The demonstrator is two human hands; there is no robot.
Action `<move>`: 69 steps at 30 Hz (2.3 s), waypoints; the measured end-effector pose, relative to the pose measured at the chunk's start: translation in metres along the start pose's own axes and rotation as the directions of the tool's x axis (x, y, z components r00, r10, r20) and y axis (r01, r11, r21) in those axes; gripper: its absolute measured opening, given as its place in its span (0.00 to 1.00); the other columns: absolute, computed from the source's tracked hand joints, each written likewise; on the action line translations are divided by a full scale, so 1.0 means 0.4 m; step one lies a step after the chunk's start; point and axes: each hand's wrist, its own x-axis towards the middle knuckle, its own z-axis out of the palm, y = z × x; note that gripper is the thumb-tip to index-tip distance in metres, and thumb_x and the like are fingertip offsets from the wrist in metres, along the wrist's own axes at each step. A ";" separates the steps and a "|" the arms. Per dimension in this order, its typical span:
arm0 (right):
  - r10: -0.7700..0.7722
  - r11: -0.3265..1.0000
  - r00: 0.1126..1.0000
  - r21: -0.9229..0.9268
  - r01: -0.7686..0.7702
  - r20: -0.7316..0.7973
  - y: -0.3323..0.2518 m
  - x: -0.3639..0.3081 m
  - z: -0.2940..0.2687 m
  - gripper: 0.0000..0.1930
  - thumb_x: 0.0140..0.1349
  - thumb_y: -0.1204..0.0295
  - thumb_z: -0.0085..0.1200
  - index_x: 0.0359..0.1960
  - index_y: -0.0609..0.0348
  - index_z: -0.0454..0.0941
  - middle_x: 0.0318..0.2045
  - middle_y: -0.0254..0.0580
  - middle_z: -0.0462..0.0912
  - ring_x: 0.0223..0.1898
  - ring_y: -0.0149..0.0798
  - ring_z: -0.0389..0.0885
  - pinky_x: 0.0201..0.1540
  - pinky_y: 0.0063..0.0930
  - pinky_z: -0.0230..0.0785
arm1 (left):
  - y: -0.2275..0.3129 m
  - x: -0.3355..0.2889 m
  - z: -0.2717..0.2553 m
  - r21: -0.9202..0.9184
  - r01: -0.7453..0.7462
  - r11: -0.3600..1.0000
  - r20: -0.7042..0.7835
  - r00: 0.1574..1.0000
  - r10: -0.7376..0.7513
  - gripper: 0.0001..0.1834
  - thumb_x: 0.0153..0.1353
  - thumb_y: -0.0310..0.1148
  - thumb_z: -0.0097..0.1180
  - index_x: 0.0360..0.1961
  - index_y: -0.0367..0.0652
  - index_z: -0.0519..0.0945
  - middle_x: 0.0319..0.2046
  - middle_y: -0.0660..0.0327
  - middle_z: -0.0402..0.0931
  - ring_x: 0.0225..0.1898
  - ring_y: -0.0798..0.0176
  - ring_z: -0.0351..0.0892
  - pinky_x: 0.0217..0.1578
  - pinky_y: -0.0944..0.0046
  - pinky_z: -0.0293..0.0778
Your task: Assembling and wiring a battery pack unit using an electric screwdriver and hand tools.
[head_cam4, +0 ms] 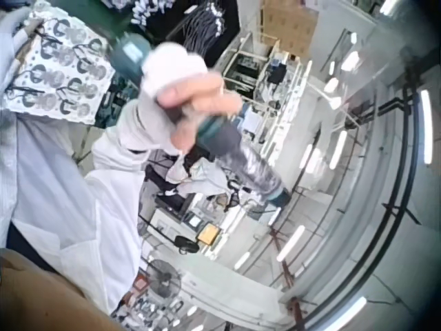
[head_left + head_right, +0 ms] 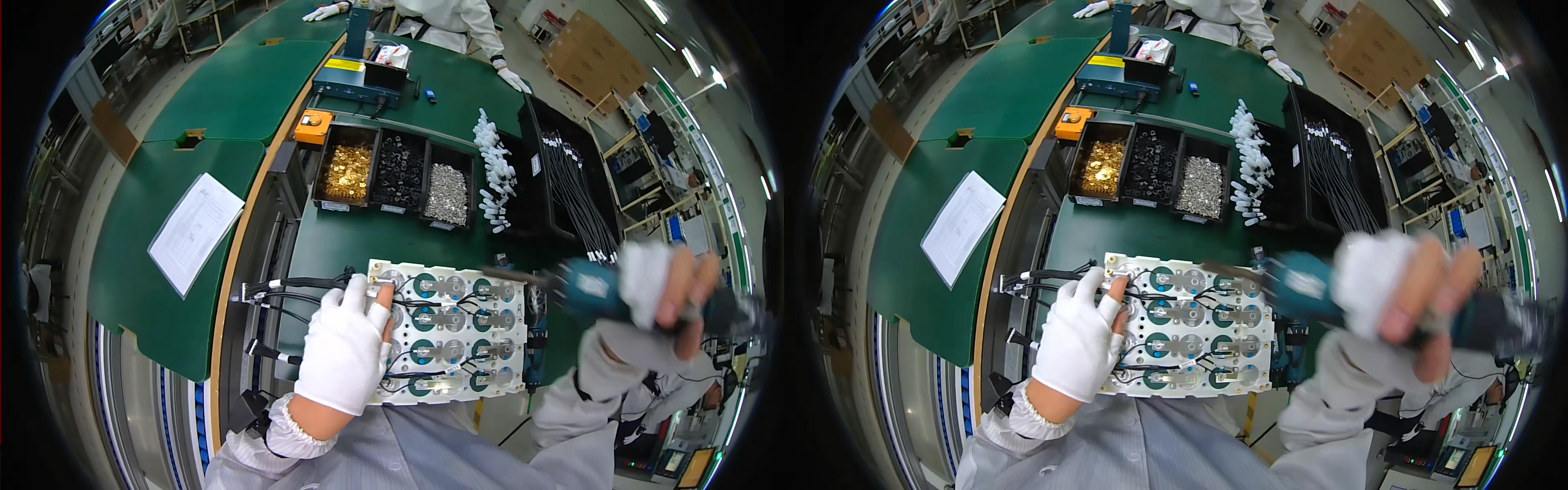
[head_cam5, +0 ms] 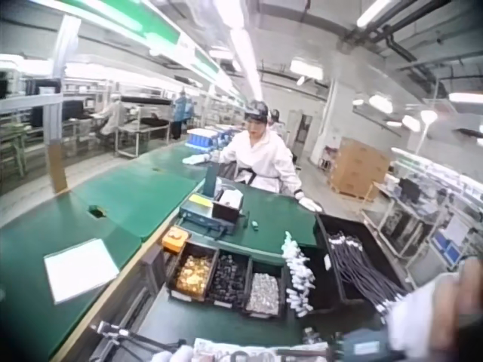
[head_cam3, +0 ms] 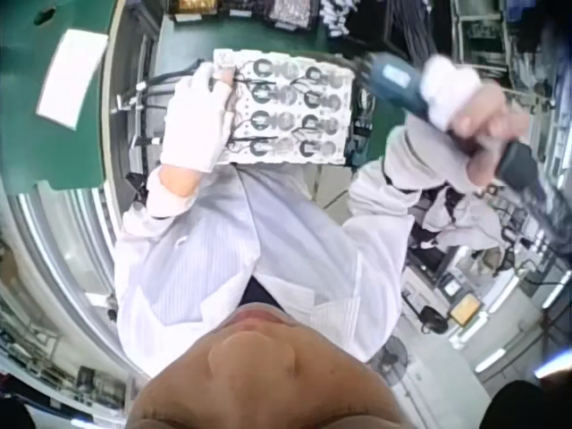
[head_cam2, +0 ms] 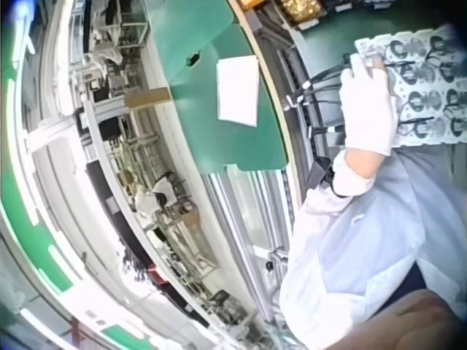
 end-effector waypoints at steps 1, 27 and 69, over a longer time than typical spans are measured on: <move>0.039 0.999 0.973 -0.026 -0.046 -0.229 0.047 0.015 0.071 0.10 0.64 0.71 0.59 0.40 0.50 0.69 0.29 0.32 0.77 0.25 0.31 0.75 0.36 0.32 0.66 | -0.003 0.003 0.007 -0.018 0.000 1.000 -0.006 1.000 -0.001 0.24 0.65 0.34 0.59 0.62 0.43 0.75 0.57 0.47 0.71 0.53 0.40 0.74 0.49 0.47 0.77; 0.281 0.945 0.953 -0.140 -0.295 -0.115 0.263 0.159 0.212 0.09 0.69 0.74 0.53 0.40 0.55 0.63 0.23 0.39 0.71 0.22 0.38 0.73 0.31 0.42 0.72 | 0.002 -0.049 -0.028 -0.200 -0.033 0.979 -0.005 0.999 0.032 0.27 0.62 0.35 0.62 0.60 0.37 0.74 0.64 0.30 0.62 0.55 0.35 0.73 0.55 0.44 0.74; 0.334 0.938 0.920 -0.018 -0.345 -0.207 0.183 0.034 0.348 0.18 0.64 0.68 0.64 0.39 0.55 0.62 0.25 0.40 0.77 0.23 0.38 0.77 0.30 0.40 0.75 | -0.165 -0.179 0.037 -0.413 -0.165 0.896 -0.144 0.983 0.115 0.10 0.57 0.28 0.67 0.41 0.47 0.86 0.39 0.60 0.81 0.36 0.53 0.81 0.33 0.55 0.78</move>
